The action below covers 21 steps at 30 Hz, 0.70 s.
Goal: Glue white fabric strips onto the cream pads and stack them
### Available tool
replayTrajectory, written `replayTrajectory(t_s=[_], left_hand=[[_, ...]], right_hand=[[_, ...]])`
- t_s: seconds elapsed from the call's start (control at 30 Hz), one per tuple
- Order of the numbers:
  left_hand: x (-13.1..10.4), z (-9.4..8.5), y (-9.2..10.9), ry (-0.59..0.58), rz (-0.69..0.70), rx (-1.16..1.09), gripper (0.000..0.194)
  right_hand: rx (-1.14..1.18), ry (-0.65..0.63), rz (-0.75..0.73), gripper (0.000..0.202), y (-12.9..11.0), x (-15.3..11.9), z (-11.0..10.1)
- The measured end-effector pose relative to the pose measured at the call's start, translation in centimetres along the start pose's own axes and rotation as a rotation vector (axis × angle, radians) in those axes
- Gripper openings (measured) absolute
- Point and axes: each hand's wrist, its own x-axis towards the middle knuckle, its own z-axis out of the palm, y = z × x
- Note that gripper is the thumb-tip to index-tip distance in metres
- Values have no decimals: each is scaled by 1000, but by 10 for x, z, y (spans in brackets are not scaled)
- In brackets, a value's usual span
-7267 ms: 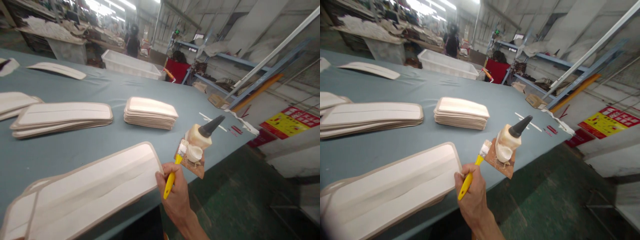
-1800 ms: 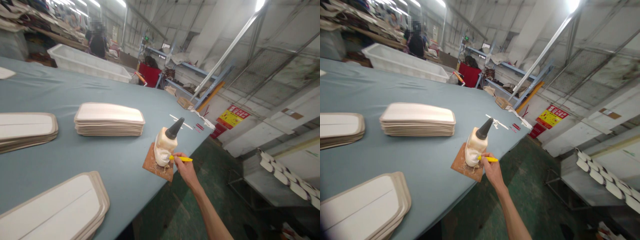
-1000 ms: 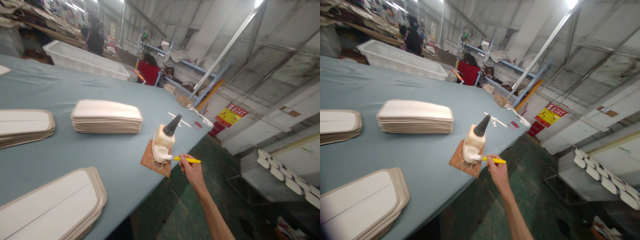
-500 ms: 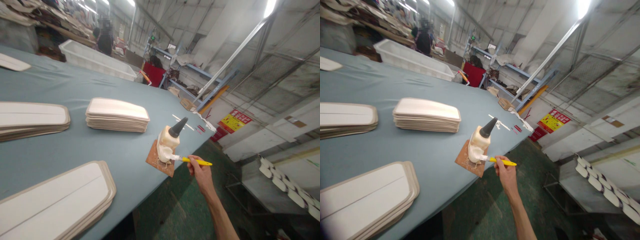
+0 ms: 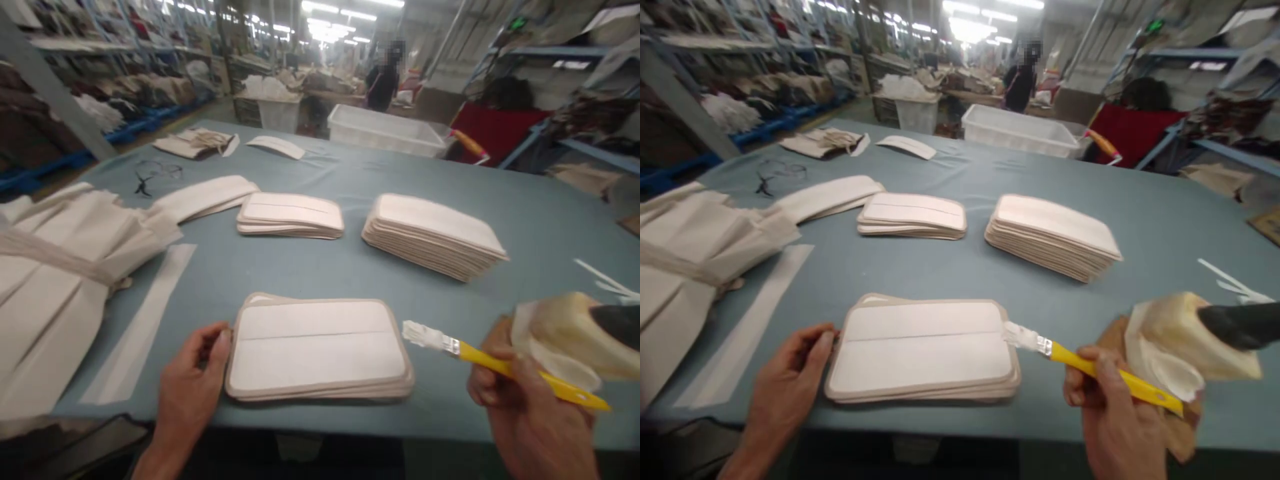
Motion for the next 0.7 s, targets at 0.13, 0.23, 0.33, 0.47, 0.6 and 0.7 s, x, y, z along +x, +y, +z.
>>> replayTrajectory(t_s=[0.13,0.23,0.33,0.47,0.6,0.7], left_hand=[[-22,3,3,17,35,-43,46],[-33,0,4,43,158,-31,29],[-38,-4,5,58,328,35,19],[-40,-7,7,38,415,90,22],[-40,-4,8,59,454,124,20],[-41,-1,8,82,454,138,21]], right_hand=[[-7,-171,88,39,5,-21,63],[-58,-318,96,42,6,-32,102],[-90,-440,78,44,3,-42,133],[-137,-515,64,40,3,-54,157],[-180,-613,48,35,7,-61,168],[-193,-630,33,33,8,-66,175]])
